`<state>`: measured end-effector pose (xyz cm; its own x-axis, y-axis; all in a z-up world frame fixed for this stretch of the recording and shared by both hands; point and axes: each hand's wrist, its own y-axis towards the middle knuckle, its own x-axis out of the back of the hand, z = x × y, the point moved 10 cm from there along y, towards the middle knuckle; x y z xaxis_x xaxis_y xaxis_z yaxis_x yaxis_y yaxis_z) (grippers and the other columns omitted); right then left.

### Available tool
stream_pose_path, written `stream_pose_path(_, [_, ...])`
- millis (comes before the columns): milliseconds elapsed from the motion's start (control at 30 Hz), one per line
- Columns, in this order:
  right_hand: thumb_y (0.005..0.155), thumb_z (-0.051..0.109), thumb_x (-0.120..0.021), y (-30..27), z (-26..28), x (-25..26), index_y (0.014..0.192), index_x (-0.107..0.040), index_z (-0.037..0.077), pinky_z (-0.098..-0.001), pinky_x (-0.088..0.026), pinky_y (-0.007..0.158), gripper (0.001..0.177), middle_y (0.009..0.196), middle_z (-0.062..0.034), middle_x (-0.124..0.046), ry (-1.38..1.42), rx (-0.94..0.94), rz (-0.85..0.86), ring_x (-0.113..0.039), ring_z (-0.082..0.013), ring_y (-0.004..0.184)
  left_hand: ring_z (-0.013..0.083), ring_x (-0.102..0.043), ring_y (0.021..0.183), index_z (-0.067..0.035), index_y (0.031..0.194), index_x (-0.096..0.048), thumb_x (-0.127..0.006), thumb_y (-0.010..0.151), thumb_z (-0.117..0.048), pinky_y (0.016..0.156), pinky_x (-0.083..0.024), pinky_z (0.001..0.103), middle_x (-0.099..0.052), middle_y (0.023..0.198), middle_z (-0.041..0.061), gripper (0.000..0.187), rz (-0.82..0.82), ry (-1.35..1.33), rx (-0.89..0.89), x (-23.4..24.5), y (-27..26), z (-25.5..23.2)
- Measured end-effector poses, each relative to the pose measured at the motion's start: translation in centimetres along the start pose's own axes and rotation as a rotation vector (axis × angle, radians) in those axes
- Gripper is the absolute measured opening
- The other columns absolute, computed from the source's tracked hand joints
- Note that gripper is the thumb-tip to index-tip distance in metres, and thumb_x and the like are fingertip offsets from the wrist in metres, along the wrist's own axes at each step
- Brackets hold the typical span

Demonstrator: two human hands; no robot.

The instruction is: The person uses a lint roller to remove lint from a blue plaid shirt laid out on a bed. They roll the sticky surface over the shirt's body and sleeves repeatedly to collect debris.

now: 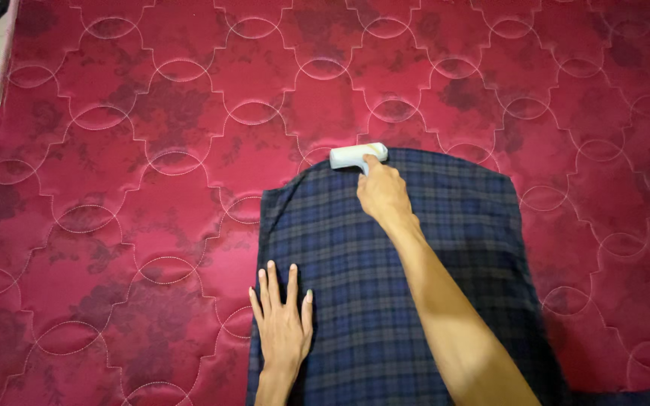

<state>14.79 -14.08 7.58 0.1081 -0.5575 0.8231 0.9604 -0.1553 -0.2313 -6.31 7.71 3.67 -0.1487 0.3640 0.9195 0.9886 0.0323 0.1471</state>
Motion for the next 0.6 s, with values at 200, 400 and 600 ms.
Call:
stream_pose_path(200, [0.096,0.022,-0.063,0.8,-1.5,-1.0,0.145,-0.053,0.018,-0.0533,-0.053,0.097,0.050,0.117,-0.0266,-0.069,-0.035,-0.043,0.049,-0.066,-0.0465,0.111,0.0385,-0.021,0.152,-0.015,0.157,-0.033,-0.048,0.099,-0.041,0.121,-0.014,0.059,-0.021,0.165,0.021,0.066,0.013,0.101,0.004,-1.8,0.0,0.5])
stream_pose_path(400, [0.099,0.026,-0.061,1.7,-1.2,-2.1,0.151,-0.047,0.019,-0.0553,-0.053,0.093,0.054,0.122,-0.0268,-0.065,0.016,0.041,-0.071,-0.064,-0.0484,0.110,0.0378,-0.019,0.152,-0.015,0.158,-0.031,-0.044,0.100,-0.043,0.121,-0.012,0.058,-0.019,0.166,0.021,0.066,0.027,0.113,0.006,-2.4,0.1,0.9])
stream_pose_path(600, [0.097,0.028,-0.064,1.2,-1.9,-1.3,0.151,-0.048,0.019,-0.0545,-0.051,0.095,0.057,0.123,-0.0262,-0.065,0.079,0.141,-0.088,-0.063,-0.0480,0.113,0.0373,-0.019,0.154,-0.014,0.159,-0.031,-0.043,0.102,-0.043,0.122,-0.012,0.058,-0.020,0.166,0.021,0.064,0.011,0.086,-0.008,-2.0,0.2,0.8])
